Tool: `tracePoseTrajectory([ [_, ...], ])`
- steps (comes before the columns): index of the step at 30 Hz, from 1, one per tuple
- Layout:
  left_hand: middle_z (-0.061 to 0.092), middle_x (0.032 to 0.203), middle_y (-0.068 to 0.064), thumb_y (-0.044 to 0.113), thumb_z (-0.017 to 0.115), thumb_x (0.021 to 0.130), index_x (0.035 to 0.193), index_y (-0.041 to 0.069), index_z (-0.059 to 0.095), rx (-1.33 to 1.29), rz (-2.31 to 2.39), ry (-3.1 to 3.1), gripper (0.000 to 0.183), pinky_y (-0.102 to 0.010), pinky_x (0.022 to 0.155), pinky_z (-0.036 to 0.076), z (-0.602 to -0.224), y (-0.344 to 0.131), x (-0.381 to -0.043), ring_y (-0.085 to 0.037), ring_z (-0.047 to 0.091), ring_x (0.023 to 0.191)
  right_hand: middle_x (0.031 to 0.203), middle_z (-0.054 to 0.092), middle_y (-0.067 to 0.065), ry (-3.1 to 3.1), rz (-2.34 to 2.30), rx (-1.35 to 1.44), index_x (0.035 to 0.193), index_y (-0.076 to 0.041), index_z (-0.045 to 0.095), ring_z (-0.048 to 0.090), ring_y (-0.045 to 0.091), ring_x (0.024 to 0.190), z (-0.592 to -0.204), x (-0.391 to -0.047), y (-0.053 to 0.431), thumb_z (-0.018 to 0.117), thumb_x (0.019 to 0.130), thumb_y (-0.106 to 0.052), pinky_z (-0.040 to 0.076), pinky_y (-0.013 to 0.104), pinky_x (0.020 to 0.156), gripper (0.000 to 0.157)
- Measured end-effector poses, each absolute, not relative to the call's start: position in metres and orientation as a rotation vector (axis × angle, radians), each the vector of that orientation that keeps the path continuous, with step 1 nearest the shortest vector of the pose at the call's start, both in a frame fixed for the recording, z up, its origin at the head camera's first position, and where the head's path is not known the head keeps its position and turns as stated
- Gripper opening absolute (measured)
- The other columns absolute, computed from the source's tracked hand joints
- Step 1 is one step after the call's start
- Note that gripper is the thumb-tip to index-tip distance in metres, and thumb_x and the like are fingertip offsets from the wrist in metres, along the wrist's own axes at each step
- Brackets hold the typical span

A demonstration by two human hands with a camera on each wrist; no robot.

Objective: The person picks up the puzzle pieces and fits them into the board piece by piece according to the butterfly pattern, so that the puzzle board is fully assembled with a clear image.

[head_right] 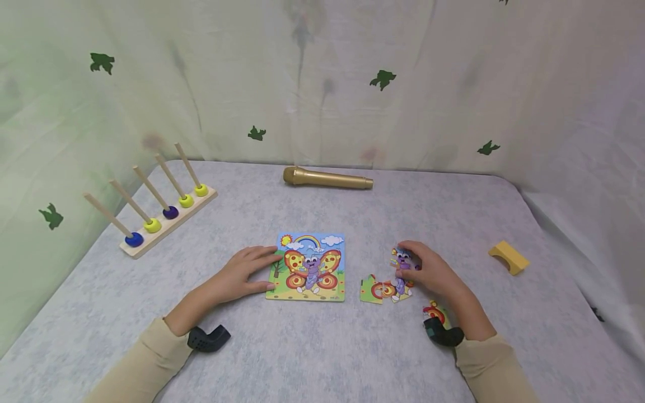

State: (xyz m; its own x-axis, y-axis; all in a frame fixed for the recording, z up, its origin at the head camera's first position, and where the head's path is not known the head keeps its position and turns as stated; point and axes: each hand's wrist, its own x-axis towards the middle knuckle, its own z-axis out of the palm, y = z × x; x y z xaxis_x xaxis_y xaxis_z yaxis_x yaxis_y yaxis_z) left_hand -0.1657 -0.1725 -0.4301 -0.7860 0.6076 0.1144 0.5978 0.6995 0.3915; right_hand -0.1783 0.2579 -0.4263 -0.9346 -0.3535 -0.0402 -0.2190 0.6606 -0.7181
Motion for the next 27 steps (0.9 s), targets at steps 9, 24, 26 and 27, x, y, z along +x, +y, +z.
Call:
tracePoseTrajectory([
  [9,0.036,0.139,-0.007,0.046,0.06,0.082,0.134,0.018,0.045,1.022,0.667,2.866,0.06,-0.048,0.102,0.017,-0.431,-0.172,-0.165,-0.031,0.029,0.126,0.134,0.035,0.023,2.74,-1.061,-0.559,0.129,0.002,0.043,0.027,0.04,0.124,-0.428,-0.182,0.258,0.069,0.079,-0.029,0.022,0.056,0.097,0.065],
  [24,0.037,0.138,-0.006,0.047,0.059,0.082,0.133,0.019,0.046,1.032,0.675,2.873,0.06,-0.046,0.102,0.018,-0.432,-0.173,-0.166,-0.028,0.03,0.125,0.125,0.037,0.021,2.844,-1.067,-0.489,0.123,-0.002,0.05,0.039,0.04,0.109,-0.415,-0.179,0.251,0.071,0.077,-0.03,0.033,0.059,0.087,0.058],
  [26,0.037,0.138,-0.006,0.047,0.059,0.082,0.133,0.019,0.046,1.03,0.677,2.871,0.06,-0.046,0.102,0.018,-0.432,-0.173,-0.166,-0.028,0.03,0.125,0.125,0.037,0.018,2.848,-1.11,-0.511,0.123,-0.005,0.05,0.04,0.039,0.108,-0.409,-0.177,0.247,0.071,0.077,-0.028,0.035,0.058,0.084,0.056],
  [27,0.037,0.138,-0.006,0.047,0.06,0.082,0.133,0.019,0.046,1.03,0.679,2.87,0.06,-0.046,0.102,0.018,-0.432,-0.173,-0.166,-0.028,0.03,0.125,0.125,0.037,0.017,2.849,-1.137,-0.53,0.123,-0.005,0.05,0.041,0.038,0.107,-0.405,-0.176,0.244,0.072,0.077,-0.026,0.036,0.058,0.083,0.055],
])
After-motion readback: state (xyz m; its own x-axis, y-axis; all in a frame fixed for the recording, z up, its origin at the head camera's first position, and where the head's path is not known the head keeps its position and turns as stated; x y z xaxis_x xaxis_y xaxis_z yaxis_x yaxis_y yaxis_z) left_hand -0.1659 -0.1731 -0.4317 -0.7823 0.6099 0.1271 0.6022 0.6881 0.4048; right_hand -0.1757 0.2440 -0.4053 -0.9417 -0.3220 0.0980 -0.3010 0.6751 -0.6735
